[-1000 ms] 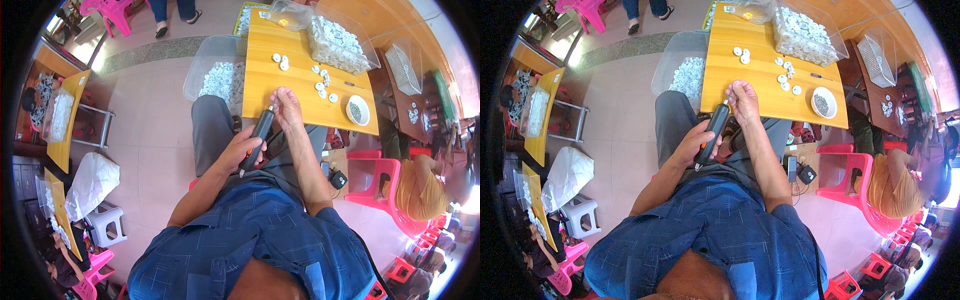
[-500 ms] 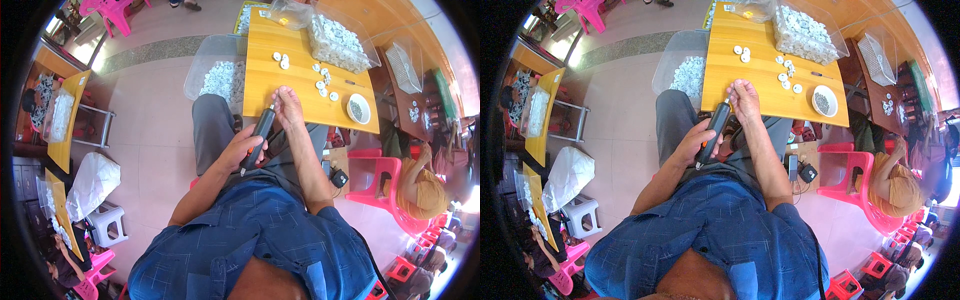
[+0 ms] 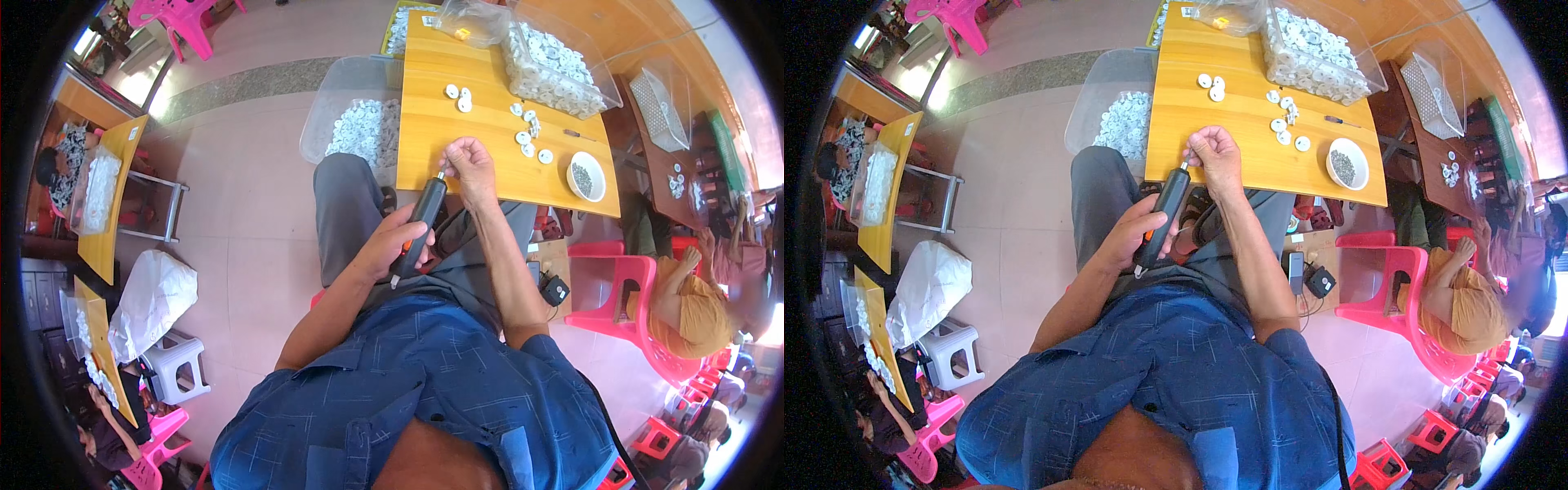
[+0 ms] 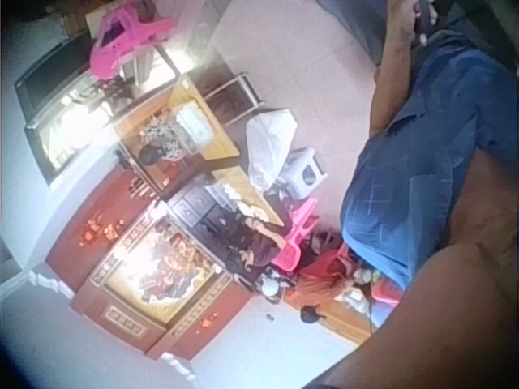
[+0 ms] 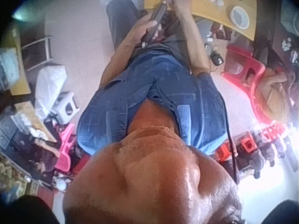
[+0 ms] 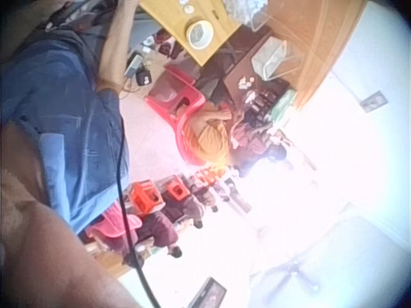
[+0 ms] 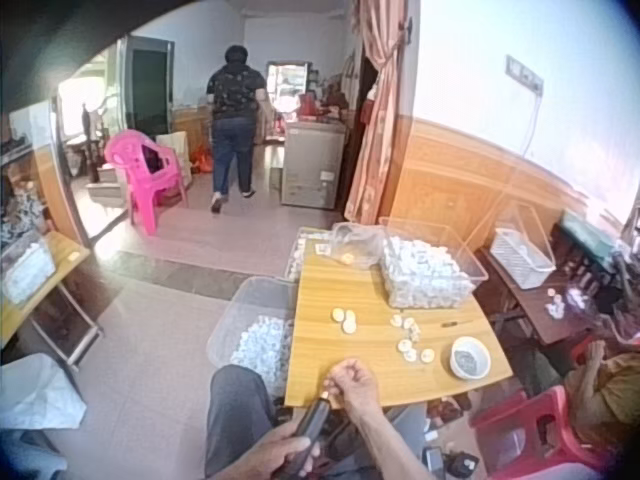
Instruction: Assembling small plastic components using an electric screwdriver.
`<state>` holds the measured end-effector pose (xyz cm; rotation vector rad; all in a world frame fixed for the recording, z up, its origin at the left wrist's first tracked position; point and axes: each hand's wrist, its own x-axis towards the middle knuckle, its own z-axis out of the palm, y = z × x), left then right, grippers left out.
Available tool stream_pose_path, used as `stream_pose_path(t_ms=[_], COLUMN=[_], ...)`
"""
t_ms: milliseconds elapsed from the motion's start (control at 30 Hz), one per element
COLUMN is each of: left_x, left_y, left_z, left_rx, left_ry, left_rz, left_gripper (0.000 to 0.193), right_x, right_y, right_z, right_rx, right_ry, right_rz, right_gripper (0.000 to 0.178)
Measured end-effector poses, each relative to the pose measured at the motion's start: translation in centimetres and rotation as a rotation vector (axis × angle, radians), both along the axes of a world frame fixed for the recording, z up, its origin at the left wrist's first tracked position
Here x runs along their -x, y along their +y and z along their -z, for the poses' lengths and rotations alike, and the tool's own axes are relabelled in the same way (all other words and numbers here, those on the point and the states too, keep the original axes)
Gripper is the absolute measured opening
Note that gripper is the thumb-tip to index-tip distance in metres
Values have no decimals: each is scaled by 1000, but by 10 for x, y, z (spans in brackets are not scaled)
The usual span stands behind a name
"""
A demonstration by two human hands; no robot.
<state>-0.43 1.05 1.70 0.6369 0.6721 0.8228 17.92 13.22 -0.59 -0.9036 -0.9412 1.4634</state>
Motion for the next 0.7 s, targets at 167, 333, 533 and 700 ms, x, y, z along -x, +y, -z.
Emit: stream_pose_path(t_ms=[167, 333, 533, 700], left_x=[0, -2, -2, -1], left_y=[-1, 0, 0, -1], left_z=[3, 2, 1, -3], left_rx=[-33, -45, -52, -48], left_ry=[36, 56, 76, 90], left_rz=[-9, -18, -42, -50], left_gripper=[31, 31, 32, 31], right_x=[5, 4, -2, -55], right_y=[-4, -8, -13, 9], right_z=[-4, -6, -7, 7], right_rx=[24, 55, 114, -97], right_ry=[36, 56, 93, -341], right_rz=[11, -15, -82, 248], right_gripper=[19, 36, 45, 37])
